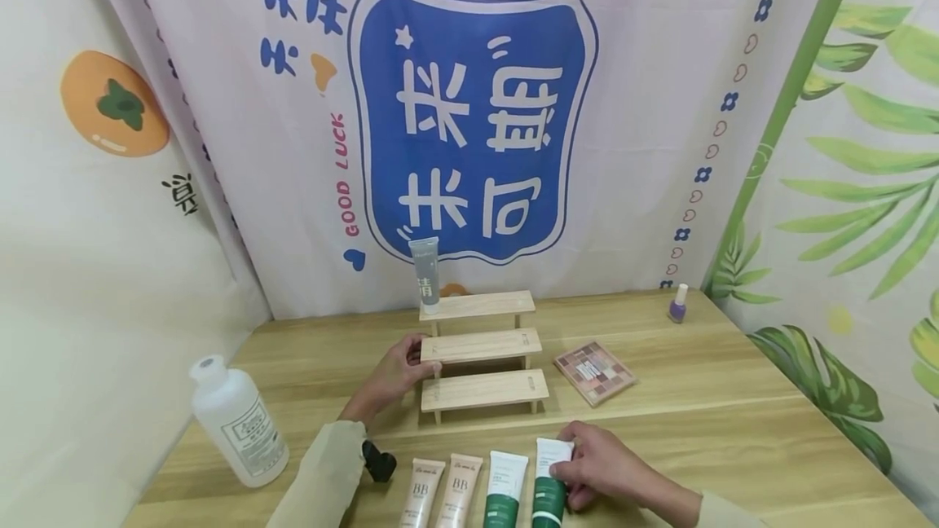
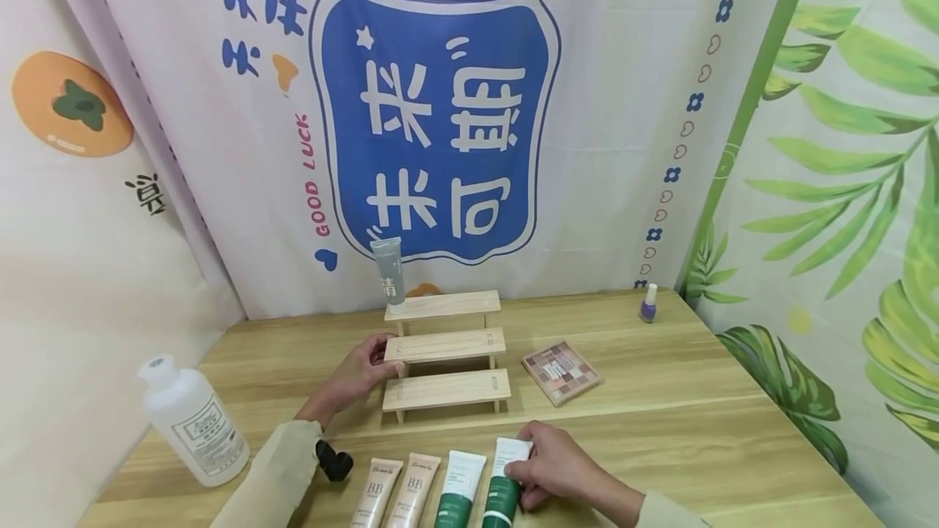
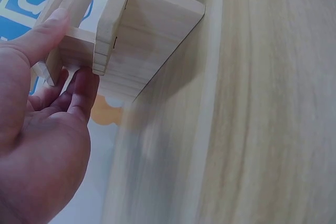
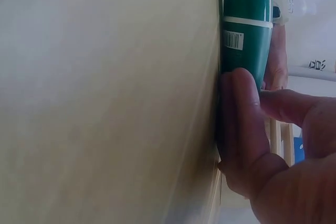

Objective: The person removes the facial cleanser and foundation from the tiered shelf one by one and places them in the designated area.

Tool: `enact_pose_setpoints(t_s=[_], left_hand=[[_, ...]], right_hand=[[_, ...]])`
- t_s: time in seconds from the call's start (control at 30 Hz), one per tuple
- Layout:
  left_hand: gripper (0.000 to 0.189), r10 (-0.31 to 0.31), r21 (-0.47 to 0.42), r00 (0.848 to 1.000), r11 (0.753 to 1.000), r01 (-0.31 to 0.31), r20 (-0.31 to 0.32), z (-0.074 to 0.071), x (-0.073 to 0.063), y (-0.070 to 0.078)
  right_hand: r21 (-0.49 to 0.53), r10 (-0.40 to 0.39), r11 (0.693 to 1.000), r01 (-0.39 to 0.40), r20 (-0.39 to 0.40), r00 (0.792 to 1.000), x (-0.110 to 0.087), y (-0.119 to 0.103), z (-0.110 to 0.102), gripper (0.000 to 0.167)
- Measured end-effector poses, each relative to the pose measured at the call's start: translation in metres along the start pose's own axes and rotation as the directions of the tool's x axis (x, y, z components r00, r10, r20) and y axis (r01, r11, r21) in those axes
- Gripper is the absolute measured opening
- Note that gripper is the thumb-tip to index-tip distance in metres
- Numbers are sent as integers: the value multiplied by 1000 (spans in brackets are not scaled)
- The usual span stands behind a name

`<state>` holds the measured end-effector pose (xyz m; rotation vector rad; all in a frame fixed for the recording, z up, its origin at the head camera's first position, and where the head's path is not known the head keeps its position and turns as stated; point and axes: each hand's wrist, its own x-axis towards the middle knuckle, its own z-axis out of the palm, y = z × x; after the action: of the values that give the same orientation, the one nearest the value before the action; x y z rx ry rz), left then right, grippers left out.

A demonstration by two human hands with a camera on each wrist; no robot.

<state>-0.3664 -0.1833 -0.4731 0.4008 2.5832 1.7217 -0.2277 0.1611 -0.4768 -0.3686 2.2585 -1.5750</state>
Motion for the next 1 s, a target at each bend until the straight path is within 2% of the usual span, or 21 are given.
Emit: enact_pose_setpoints(t_s=[0.13,0.3,0.37,0.5,0.6,0.77,0.87,1.0], left_hand=[[57,-6,-22,1000,1000,7,18,-2,2,-1],[59,-23,-13,1000,1000,24,19,-2,3,-1],[59,-22,-16,1000,1000,22,21,-2,3,0],[58,-18,-29,999,999,19,33,-1,2,-1],[58,-18,-42,999,999,19,39,0,1,-3],[58,-3,-41,1000,999,4,25,2,0,1],[57,-3,-32,1000,999,4,26,2,1,3],[56,-5,-22,1000,1000,5,30,0,4,-1]], right_hand=[[-75,17,997,-18,-15,1000,1,-2,-4,48],[-178,12,983,-36,-130,991,8,-18,-19,69],[-176,-6,984,-26,-178,984,15,-27,-27,69],[-181,-92,982,49,-237,967,31,-43,-42,57],[-219,-218,963,157,-292,931,47,-54,-57,48],[-294,-387,913,283,-411,825,79,-83,-83,45],[-336,-434,890,309,-414,800,102,-98,-88,45],[-379,-472,865,329,-390,791,133,-120,-77,44]])
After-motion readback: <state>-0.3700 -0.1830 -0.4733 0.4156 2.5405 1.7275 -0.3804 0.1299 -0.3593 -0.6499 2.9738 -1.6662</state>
